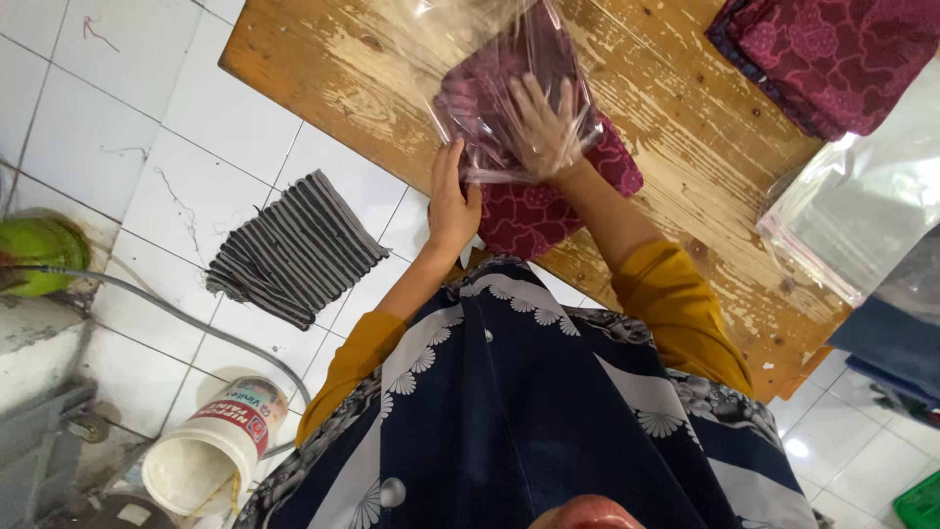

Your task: The person folds a patterned maroon cloth on a wooden table, then places it into a clear plastic bag and seals it. The process is repeated with another piece of the same cloth.

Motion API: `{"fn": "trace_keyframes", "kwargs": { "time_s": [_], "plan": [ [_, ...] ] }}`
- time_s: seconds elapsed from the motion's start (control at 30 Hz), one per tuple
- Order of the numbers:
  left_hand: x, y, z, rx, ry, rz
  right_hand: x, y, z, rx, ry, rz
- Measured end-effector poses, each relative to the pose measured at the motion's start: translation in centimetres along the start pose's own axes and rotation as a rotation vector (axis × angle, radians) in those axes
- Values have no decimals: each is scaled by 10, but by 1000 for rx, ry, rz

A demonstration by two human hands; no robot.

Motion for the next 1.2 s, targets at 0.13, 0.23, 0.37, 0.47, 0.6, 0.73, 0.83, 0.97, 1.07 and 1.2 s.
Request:
{"fn": "trace_keyframes", "kwargs": {
  "time_s": [0.13, 0.23, 0.37, 0.47, 0.6, 0.73, 0.83, 0.97, 1.07, 1.2],
  "plan": [
    [-4, -5, 1, 30, 6, 20, -11, 16, 12, -137, 47, 309],
    [-3, -7, 3, 9, 48, 5, -4, 23, 31, -202, -55, 480],
    [1, -5, 5, -2, 72, -33, 28, -7, 9, -109, -328, 473],
    [1, -6, 4, 51, 45, -77, 56, -31, -11, -6, -63, 488],
    [4, -5, 3, -93, 149, 61, 71, -43, 4, 138, -8, 948],
    [8, -11, 6, -94, 178, 99, 71, -47, 34, 342, -308, 582],
    [8, -15, 3, -58, 137, 301, 64, -48, 34, 443, -290, 518],
    [10, -14, 10, -107, 28, 483, 41, -30, 30, 289, -72, 556],
    [7, -12, 20, -97, -77, 540, 17, -16, 28, -19, -175, 570],
    [2, -6, 28, -148, -56, 552, 7, -21, 21, -275, -110, 488]
  ]
}}
Point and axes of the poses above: each hand's wrist, its own z-axis towards the middle knuckle, its own x-axis out of the back of the hand, y = z × x, the point moved 2 cm from there along z, towards the middle knuckle, and after that the axes turned 11 degrees about -y, right-handed, at the moved point
